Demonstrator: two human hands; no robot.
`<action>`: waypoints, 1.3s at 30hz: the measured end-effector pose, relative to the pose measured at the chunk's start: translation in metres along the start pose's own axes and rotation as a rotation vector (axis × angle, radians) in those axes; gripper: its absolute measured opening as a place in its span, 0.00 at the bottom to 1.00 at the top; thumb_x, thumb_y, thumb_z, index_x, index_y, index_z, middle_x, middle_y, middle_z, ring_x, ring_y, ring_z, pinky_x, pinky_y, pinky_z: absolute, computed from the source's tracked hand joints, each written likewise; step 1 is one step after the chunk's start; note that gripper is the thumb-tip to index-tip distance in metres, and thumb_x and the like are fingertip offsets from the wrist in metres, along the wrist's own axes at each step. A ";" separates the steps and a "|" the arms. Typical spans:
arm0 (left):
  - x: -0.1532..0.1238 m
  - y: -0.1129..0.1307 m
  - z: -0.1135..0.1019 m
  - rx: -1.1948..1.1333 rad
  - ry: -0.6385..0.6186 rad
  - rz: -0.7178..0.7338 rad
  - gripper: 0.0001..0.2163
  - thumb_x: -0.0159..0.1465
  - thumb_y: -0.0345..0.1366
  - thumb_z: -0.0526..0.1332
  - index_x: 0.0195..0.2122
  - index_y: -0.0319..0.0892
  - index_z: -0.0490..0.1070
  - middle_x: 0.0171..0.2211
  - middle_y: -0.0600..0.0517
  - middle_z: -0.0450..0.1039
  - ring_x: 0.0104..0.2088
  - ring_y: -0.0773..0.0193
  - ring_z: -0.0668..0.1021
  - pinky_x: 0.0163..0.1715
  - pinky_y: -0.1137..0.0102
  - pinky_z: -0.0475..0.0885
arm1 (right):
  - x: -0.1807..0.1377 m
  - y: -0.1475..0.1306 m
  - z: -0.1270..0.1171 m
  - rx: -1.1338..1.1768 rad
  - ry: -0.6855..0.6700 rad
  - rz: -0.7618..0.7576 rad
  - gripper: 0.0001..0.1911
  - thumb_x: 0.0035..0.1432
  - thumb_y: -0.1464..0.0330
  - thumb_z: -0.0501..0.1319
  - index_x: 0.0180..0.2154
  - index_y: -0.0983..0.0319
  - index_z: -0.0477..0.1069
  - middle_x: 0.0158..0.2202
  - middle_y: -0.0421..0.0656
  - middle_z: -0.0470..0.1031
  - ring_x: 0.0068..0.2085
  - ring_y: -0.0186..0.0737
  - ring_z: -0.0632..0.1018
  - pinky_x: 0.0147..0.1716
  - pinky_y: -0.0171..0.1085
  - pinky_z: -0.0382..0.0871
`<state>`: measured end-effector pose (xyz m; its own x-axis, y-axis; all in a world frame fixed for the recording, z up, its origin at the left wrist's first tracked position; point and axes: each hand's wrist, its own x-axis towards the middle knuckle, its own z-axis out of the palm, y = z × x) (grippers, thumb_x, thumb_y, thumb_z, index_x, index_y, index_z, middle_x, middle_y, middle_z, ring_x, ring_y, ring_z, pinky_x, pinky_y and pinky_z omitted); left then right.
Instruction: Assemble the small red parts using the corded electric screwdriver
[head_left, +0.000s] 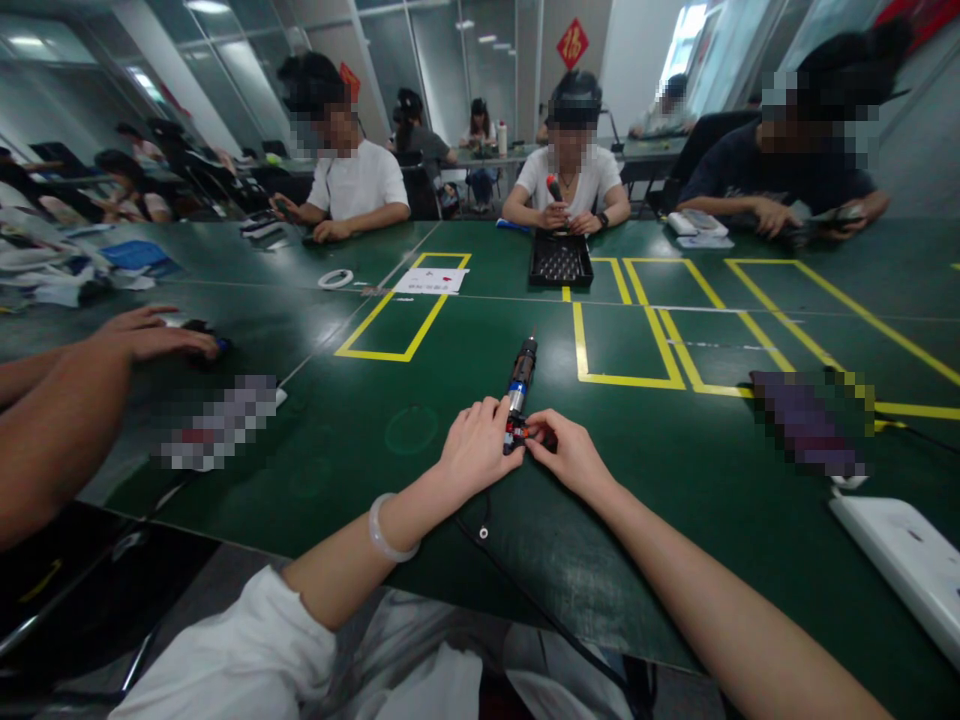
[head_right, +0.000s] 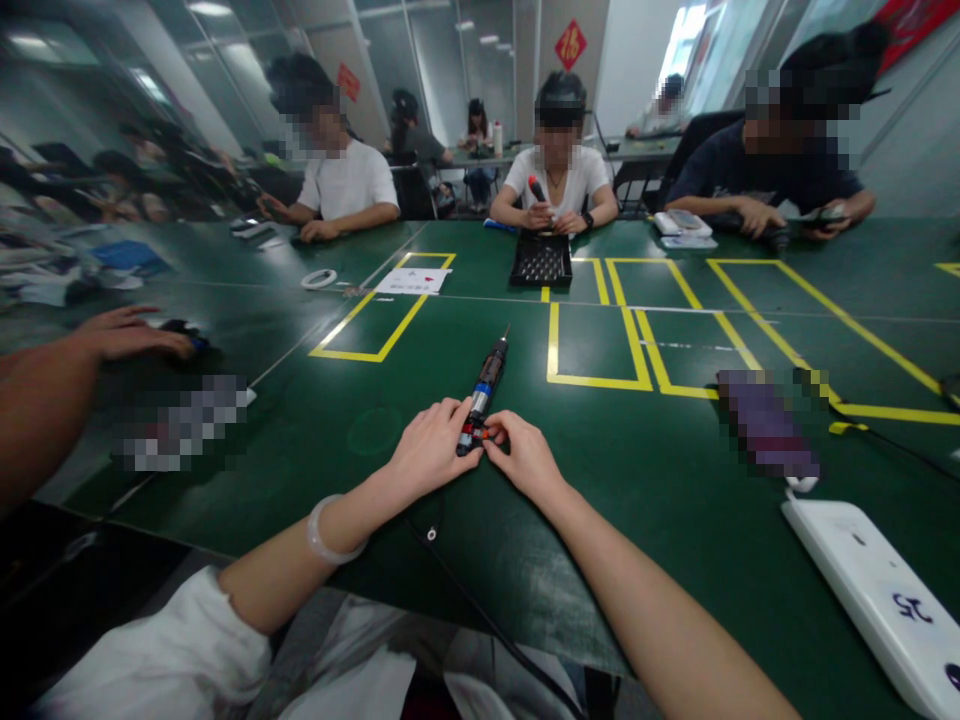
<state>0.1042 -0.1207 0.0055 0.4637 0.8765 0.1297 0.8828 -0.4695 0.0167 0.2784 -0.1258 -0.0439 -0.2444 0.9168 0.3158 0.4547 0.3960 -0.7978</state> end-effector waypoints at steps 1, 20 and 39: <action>0.000 0.001 0.000 0.012 0.006 -0.005 0.27 0.62 0.48 0.56 0.59 0.39 0.59 0.46 0.41 0.67 0.45 0.50 0.71 0.44 0.60 0.65 | 0.000 0.000 0.000 0.011 0.003 0.010 0.12 0.54 0.76 0.60 0.42 0.61 0.68 0.35 0.41 0.75 0.33 0.37 0.75 0.34 0.35 0.68; 0.017 -0.076 0.007 0.092 -0.018 -0.141 0.31 0.65 0.51 0.54 0.66 0.45 0.52 0.51 0.41 0.63 0.47 0.50 0.70 0.43 0.61 0.66 | -0.003 0.000 -0.004 0.054 -0.048 -0.055 0.07 0.58 0.74 0.57 0.39 0.61 0.70 0.36 0.42 0.74 0.35 0.36 0.75 0.36 0.35 0.68; 0.020 -0.234 0.019 0.154 0.101 -0.562 0.26 0.64 0.45 0.55 0.63 0.45 0.59 0.58 0.41 0.63 0.54 0.44 0.69 0.53 0.55 0.62 | -0.002 -0.002 -0.003 -0.005 -0.072 -0.037 0.06 0.59 0.74 0.57 0.37 0.61 0.71 0.34 0.42 0.73 0.35 0.36 0.74 0.36 0.35 0.67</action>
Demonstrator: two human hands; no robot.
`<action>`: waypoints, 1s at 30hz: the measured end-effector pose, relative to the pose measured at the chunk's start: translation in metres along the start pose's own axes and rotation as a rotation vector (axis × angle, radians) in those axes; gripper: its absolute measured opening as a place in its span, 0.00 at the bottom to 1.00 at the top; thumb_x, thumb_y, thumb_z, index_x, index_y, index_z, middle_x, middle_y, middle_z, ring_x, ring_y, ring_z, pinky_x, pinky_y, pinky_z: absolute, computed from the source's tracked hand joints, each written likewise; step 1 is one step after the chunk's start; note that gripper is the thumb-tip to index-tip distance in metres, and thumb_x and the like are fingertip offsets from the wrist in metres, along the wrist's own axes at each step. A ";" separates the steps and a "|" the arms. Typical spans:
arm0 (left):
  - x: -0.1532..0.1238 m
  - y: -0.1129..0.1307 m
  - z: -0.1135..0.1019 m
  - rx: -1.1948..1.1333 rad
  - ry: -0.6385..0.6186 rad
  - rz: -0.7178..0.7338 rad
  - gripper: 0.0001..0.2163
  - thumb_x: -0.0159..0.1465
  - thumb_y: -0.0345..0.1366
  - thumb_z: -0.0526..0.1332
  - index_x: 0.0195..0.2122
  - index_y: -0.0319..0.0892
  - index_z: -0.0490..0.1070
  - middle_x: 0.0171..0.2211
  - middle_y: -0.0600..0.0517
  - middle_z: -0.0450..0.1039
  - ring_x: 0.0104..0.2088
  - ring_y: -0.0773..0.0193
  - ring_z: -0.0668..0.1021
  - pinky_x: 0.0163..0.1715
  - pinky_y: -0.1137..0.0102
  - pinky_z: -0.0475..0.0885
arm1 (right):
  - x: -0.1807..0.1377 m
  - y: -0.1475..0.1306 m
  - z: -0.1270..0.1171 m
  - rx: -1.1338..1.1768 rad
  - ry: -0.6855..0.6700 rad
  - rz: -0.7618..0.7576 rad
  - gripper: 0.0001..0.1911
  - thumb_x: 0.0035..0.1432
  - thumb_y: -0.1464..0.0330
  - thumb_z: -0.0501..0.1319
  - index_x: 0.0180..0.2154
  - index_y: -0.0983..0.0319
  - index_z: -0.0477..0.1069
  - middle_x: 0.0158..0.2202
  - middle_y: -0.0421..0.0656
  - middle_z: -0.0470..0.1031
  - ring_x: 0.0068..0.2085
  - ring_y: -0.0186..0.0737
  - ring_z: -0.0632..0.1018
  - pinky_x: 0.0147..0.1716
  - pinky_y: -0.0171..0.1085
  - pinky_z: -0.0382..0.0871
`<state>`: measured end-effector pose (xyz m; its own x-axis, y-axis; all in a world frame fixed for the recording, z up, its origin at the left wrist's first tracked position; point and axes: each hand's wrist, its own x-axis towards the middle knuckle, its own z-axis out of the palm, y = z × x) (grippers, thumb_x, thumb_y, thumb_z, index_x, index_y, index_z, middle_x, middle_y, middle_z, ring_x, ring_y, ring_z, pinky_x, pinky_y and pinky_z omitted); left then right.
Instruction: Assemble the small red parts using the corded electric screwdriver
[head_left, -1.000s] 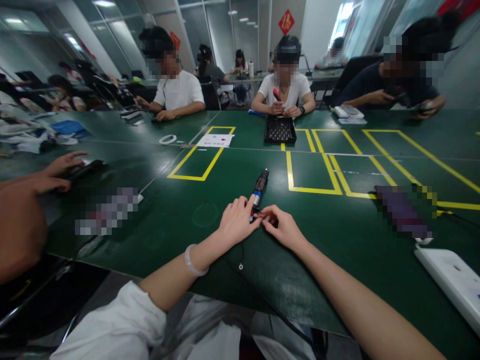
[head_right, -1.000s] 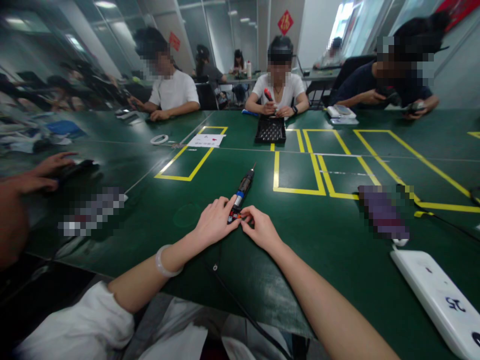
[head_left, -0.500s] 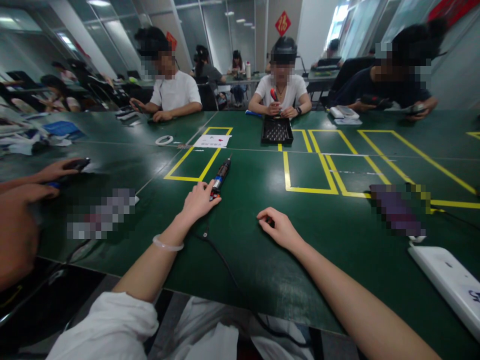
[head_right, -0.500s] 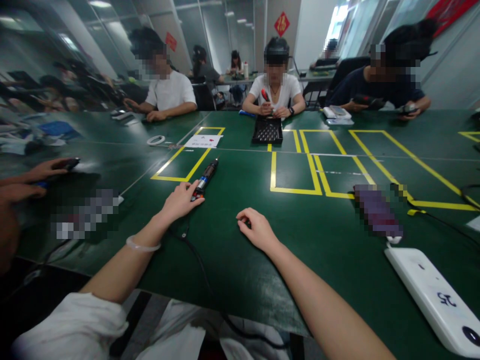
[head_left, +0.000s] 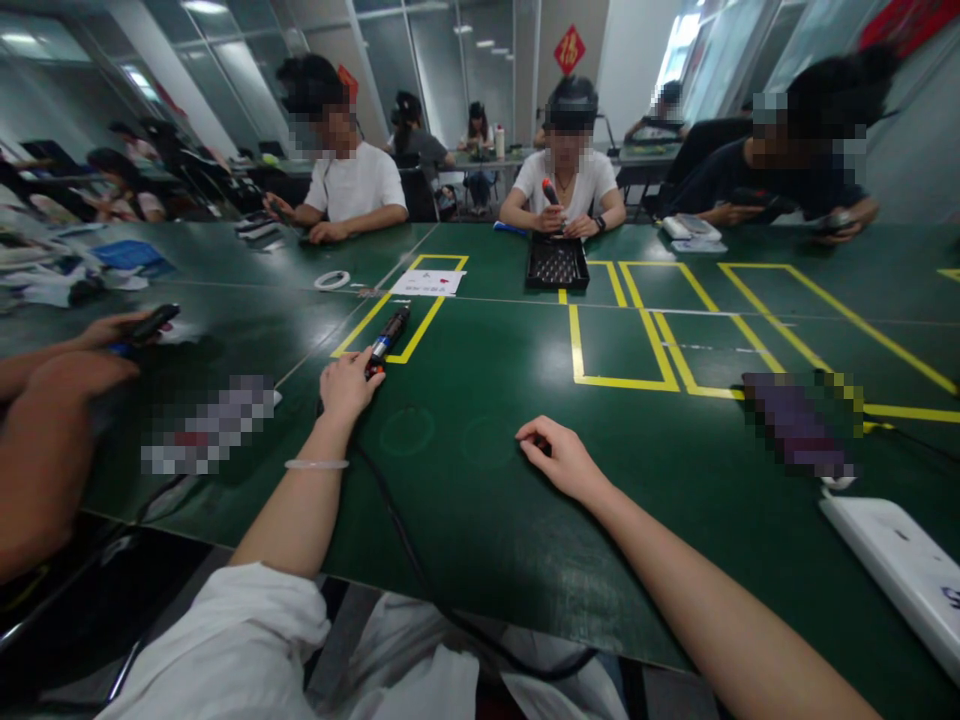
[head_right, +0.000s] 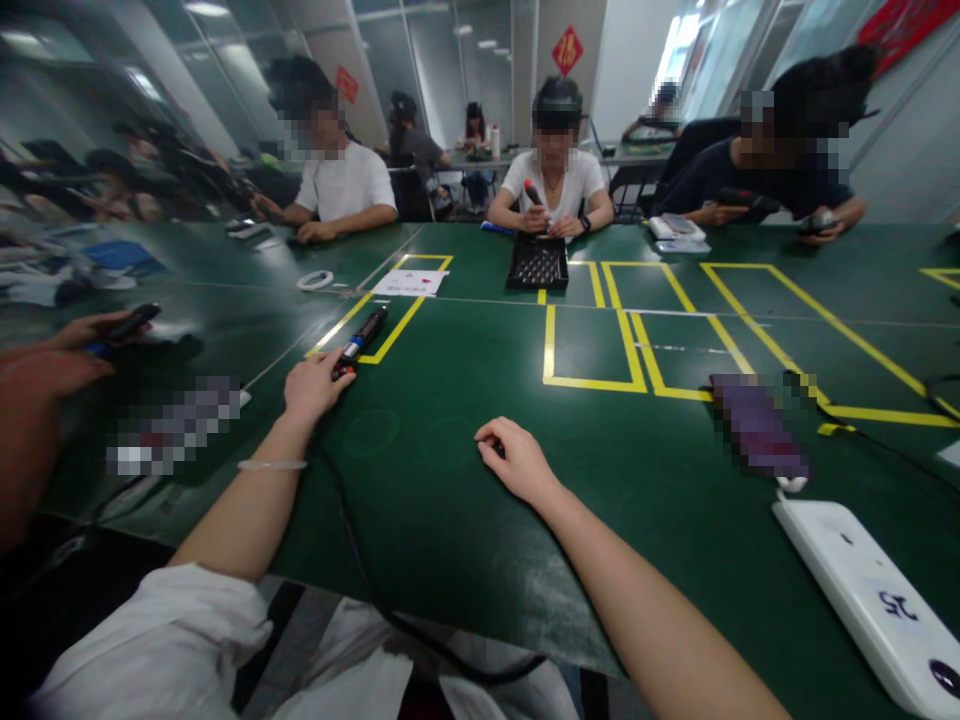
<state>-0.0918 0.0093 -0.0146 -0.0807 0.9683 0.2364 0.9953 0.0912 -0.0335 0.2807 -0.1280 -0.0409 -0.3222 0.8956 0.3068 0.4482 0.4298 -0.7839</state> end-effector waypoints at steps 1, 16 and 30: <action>-0.002 0.003 0.000 0.007 0.037 0.013 0.26 0.63 0.44 0.56 0.62 0.44 0.60 0.58 0.41 0.63 0.54 0.45 0.68 0.54 0.56 0.60 | 0.000 0.000 0.000 -0.001 -0.001 0.001 0.06 0.60 0.74 0.57 0.37 0.61 0.71 0.35 0.42 0.73 0.36 0.37 0.74 0.36 0.35 0.67; -0.019 0.054 -0.034 -0.413 0.125 0.081 0.17 0.67 0.40 0.48 0.50 0.38 0.67 0.48 0.42 0.72 0.48 0.52 0.73 0.50 0.59 0.65 | 0.000 -0.002 -0.002 0.016 0.002 0.009 0.05 0.60 0.73 0.57 0.37 0.61 0.71 0.34 0.42 0.73 0.35 0.37 0.74 0.36 0.36 0.67; -0.100 0.178 -0.052 -1.173 -0.748 0.631 0.24 0.68 0.44 0.52 0.62 0.39 0.59 0.30 0.53 0.69 0.32 0.67 0.73 0.35 0.71 0.68 | -0.002 0.004 0.000 0.253 0.007 0.014 0.12 0.61 0.68 0.58 0.47 0.60 0.66 0.34 0.40 0.74 0.31 0.33 0.73 0.31 0.33 0.67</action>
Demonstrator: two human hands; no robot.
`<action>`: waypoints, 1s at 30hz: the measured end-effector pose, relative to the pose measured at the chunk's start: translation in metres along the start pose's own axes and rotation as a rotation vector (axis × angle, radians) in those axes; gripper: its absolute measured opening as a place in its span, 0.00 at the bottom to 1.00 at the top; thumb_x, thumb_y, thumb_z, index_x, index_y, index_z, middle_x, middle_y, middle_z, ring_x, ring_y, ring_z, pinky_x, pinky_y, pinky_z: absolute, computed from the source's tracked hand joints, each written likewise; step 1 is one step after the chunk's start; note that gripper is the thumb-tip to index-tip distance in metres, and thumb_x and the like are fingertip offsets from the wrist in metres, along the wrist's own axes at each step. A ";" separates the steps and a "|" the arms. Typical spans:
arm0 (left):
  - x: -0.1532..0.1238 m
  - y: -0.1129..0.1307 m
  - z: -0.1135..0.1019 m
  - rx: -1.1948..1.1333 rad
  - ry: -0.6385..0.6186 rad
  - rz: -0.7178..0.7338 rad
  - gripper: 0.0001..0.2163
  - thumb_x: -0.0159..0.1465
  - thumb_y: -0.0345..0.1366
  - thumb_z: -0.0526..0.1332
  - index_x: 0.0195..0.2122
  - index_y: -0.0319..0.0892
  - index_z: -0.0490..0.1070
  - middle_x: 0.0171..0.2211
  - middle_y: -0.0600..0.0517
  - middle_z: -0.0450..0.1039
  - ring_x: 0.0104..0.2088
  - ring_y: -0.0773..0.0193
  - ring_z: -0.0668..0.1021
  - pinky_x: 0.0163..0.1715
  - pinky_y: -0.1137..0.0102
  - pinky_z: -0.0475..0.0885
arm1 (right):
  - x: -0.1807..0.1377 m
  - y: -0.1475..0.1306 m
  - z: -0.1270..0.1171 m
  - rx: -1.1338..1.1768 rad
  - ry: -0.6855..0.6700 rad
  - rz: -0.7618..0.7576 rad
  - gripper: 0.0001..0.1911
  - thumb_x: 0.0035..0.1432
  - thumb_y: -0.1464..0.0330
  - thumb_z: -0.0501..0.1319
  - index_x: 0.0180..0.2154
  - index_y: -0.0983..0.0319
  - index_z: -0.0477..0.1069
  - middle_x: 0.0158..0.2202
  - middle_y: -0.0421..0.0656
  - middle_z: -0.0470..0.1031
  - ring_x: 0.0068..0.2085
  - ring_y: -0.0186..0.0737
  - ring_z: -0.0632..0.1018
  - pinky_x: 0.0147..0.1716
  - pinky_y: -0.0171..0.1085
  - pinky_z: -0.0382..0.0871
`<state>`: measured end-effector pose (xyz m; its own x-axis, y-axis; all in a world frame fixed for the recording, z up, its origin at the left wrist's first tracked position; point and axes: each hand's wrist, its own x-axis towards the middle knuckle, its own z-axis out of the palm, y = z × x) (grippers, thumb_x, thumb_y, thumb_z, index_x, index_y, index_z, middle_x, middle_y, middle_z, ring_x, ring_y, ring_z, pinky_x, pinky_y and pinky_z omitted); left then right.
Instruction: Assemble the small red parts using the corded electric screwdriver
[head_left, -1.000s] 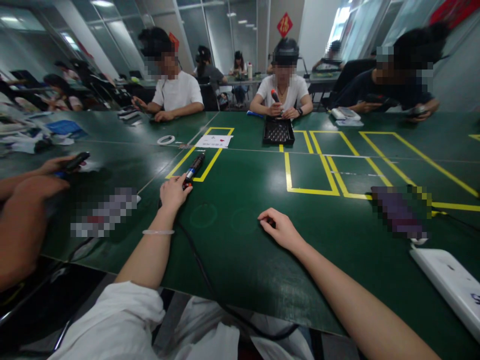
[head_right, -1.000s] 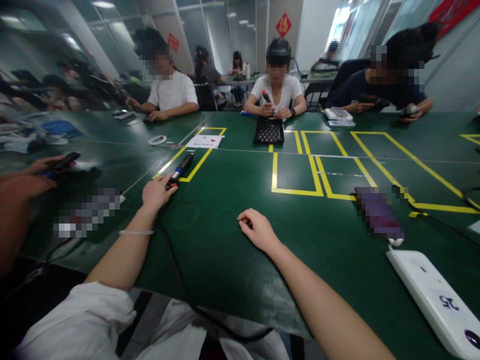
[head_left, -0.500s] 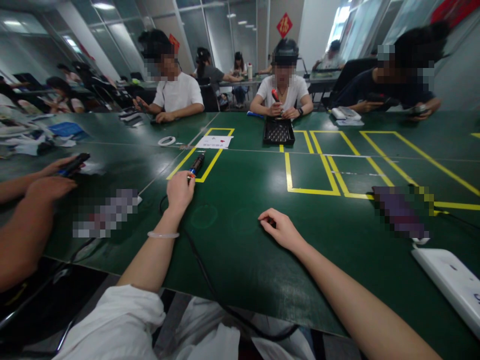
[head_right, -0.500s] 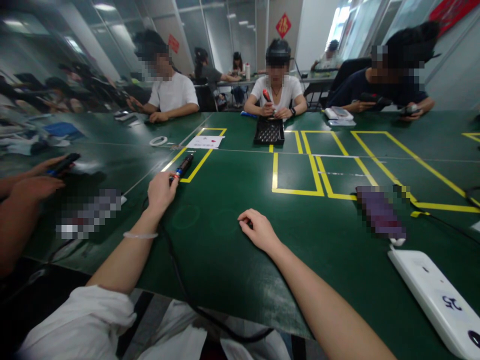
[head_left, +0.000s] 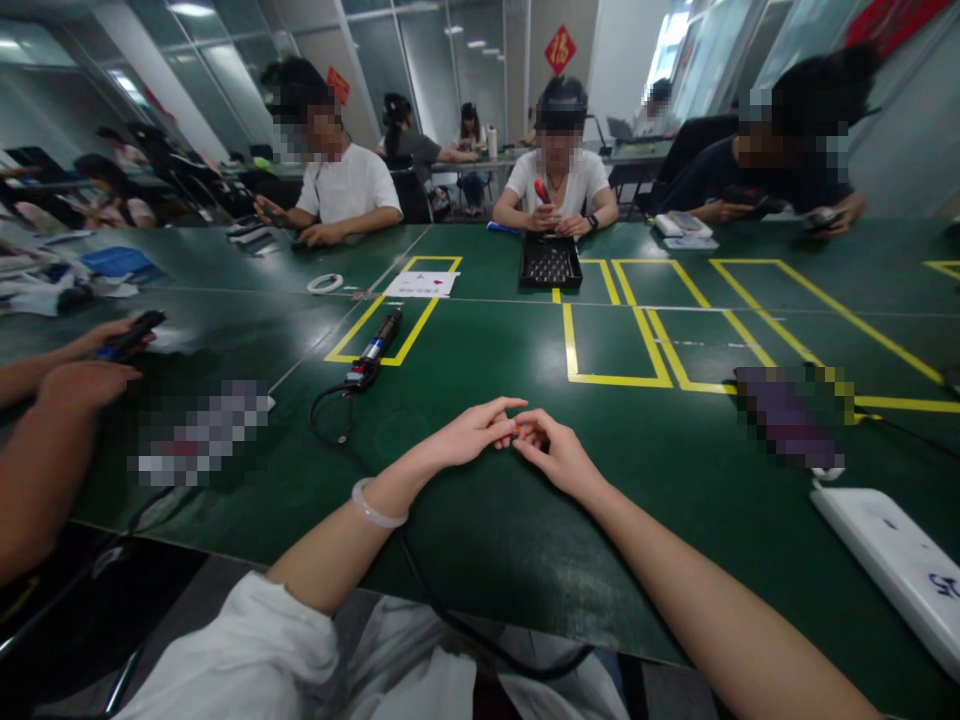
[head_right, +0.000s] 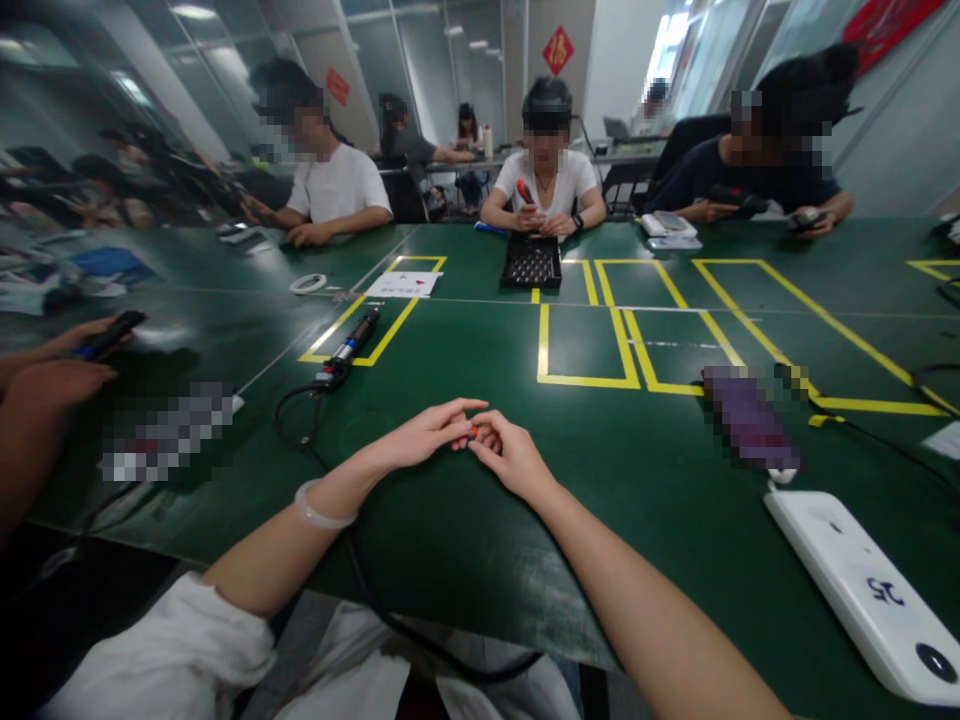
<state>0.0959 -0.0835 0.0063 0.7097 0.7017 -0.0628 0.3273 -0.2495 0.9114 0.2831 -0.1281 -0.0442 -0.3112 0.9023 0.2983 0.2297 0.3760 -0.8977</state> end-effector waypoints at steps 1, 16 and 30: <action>-0.001 -0.003 0.000 -0.013 -0.010 -0.001 0.24 0.68 0.45 0.52 0.62 0.40 0.59 0.30 0.53 0.69 0.32 0.67 0.73 0.36 0.71 0.68 | 0.000 0.000 0.000 -0.009 -0.006 0.000 0.10 0.61 0.68 0.58 0.46 0.60 0.67 0.34 0.41 0.75 0.32 0.34 0.74 0.31 0.33 0.67; -0.004 -0.012 -0.002 -0.107 0.098 0.000 0.13 0.63 0.43 0.60 0.42 0.38 0.68 0.36 0.50 0.72 0.37 0.66 0.75 0.40 0.69 0.69 | 0.001 0.000 0.000 -0.048 0.120 0.022 0.07 0.60 0.68 0.59 0.41 0.60 0.68 0.33 0.41 0.74 0.32 0.35 0.74 0.31 0.34 0.68; -0.006 -0.009 -0.002 0.105 0.116 0.081 0.12 0.65 0.42 0.58 0.44 0.40 0.69 0.39 0.50 0.73 0.39 0.64 0.75 0.41 0.70 0.69 | 0.002 -0.003 0.000 -0.061 0.117 -0.002 0.07 0.60 0.68 0.59 0.42 0.60 0.69 0.32 0.40 0.73 0.32 0.35 0.74 0.32 0.34 0.68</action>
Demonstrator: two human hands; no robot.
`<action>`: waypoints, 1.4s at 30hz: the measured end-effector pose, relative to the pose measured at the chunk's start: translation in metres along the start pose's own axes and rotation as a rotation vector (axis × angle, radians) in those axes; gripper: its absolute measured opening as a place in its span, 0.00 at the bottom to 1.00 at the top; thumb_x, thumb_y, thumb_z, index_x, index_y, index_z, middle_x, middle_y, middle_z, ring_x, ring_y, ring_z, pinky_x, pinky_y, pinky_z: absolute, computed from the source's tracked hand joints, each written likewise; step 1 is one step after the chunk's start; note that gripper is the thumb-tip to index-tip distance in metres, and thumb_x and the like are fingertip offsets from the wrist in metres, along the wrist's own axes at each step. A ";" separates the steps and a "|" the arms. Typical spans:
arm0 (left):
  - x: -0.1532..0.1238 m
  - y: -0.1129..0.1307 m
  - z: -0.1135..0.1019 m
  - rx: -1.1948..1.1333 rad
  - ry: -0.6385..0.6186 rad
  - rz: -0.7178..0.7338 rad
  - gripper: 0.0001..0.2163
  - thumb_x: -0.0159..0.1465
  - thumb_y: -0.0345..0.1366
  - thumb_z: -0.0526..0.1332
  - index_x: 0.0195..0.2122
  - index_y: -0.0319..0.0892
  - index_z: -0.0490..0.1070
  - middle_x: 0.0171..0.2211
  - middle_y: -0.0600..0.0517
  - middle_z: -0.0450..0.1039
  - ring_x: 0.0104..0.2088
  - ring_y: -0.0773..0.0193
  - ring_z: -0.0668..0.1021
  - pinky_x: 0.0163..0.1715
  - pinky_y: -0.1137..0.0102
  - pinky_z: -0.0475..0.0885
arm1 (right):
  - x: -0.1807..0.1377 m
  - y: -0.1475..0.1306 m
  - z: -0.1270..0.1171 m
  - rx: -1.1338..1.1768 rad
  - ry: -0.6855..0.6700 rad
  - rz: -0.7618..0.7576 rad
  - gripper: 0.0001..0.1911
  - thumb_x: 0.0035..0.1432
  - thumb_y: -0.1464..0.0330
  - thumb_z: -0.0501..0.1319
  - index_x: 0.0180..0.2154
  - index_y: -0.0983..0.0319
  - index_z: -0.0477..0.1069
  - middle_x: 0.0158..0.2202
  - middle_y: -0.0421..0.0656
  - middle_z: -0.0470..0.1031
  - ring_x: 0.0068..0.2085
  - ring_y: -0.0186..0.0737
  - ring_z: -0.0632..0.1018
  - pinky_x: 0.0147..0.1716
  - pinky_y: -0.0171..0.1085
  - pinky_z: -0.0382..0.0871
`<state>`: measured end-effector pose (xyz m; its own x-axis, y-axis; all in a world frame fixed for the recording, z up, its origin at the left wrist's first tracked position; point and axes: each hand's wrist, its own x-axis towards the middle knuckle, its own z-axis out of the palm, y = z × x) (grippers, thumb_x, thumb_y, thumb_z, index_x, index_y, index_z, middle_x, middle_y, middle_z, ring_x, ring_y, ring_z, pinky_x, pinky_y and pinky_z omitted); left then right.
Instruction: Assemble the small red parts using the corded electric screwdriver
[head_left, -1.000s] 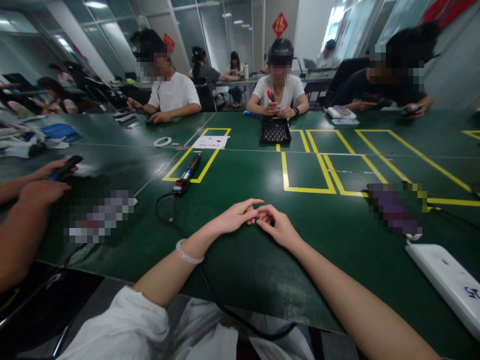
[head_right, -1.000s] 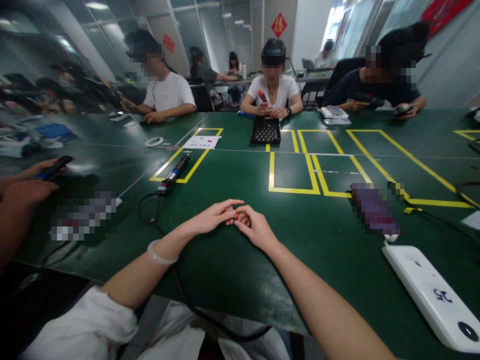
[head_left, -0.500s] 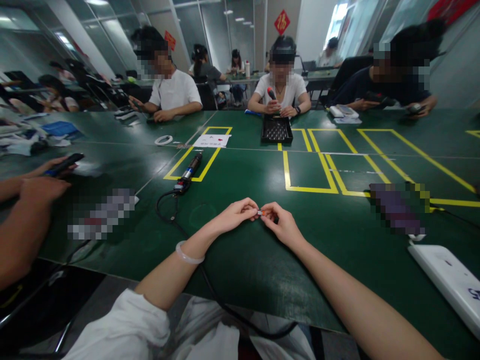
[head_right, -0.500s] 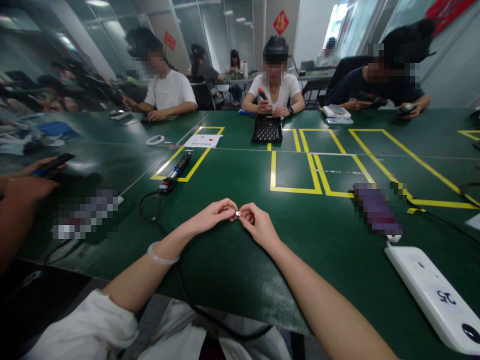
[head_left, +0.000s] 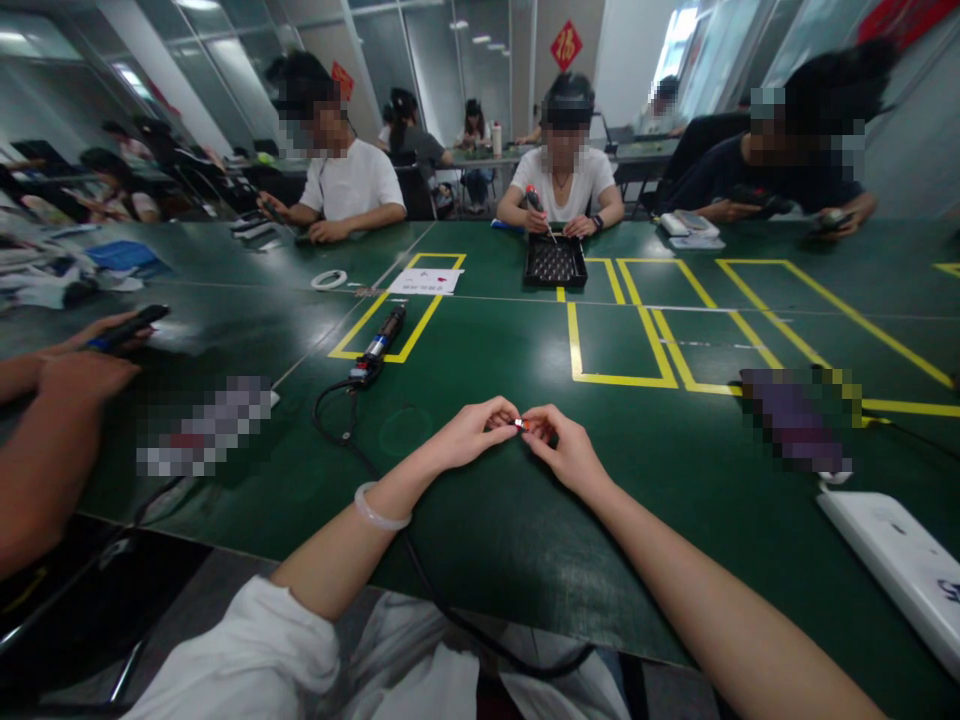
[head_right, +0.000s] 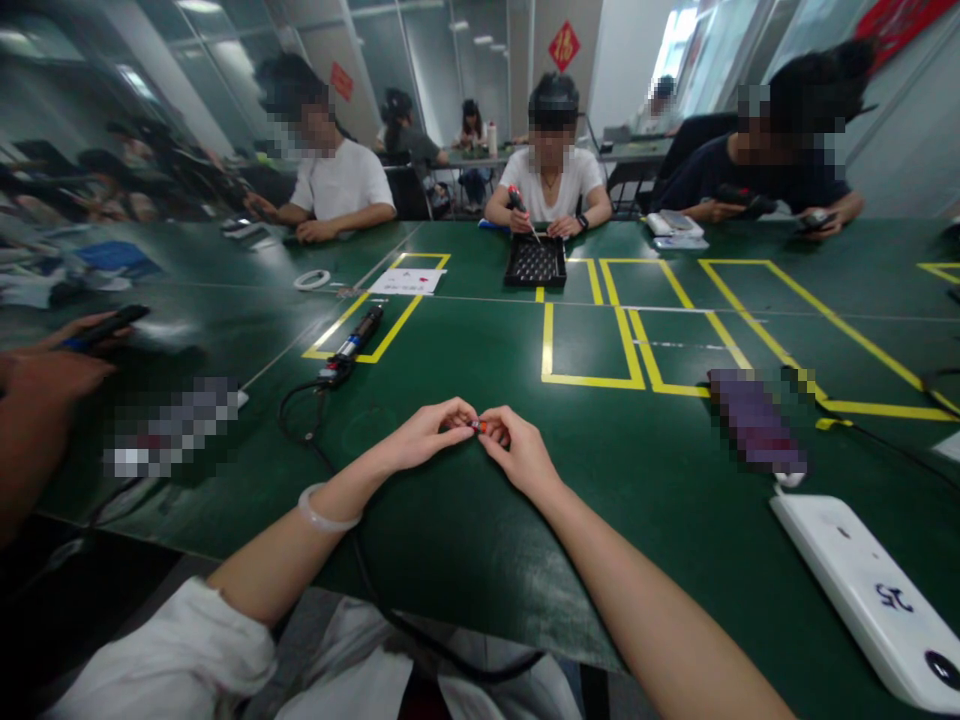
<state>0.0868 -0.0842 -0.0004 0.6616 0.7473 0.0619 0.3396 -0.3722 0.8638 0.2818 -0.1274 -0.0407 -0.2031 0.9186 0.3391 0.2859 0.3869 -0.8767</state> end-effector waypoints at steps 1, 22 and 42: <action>0.000 0.000 0.000 0.007 0.001 -0.005 0.13 0.65 0.43 0.57 0.44 0.40 0.69 0.38 0.50 0.73 0.39 0.64 0.75 0.40 0.70 0.69 | 0.000 0.000 0.000 0.007 0.000 0.007 0.07 0.60 0.67 0.59 0.42 0.60 0.69 0.33 0.41 0.74 0.32 0.35 0.74 0.32 0.34 0.68; 0.002 -0.010 0.003 -0.092 -0.106 -0.117 0.22 0.69 0.49 0.48 0.31 0.37 0.71 0.28 0.51 0.73 0.30 0.66 0.74 0.36 0.71 0.69 | -0.001 -0.001 0.000 0.096 -0.044 0.035 0.08 0.63 0.63 0.58 0.39 0.61 0.70 0.31 0.41 0.75 0.31 0.35 0.74 0.32 0.34 0.67; -0.001 -0.007 0.004 -0.059 -0.027 -0.055 0.13 0.63 0.42 0.60 0.44 0.39 0.70 0.32 0.53 0.69 0.33 0.67 0.72 0.34 0.72 0.66 | 0.000 0.003 0.001 0.090 -0.010 0.050 0.07 0.60 0.66 0.60 0.40 0.61 0.70 0.33 0.41 0.74 0.33 0.36 0.73 0.32 0.35 0.67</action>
<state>0.0867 -0.0848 -0.0082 0.6607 0.7506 0.0006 0.3370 -0.2973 0.8933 0.2819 -0.1264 -0.0436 -0.2001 0.9357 0.2907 0.2105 0.3308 -0.9199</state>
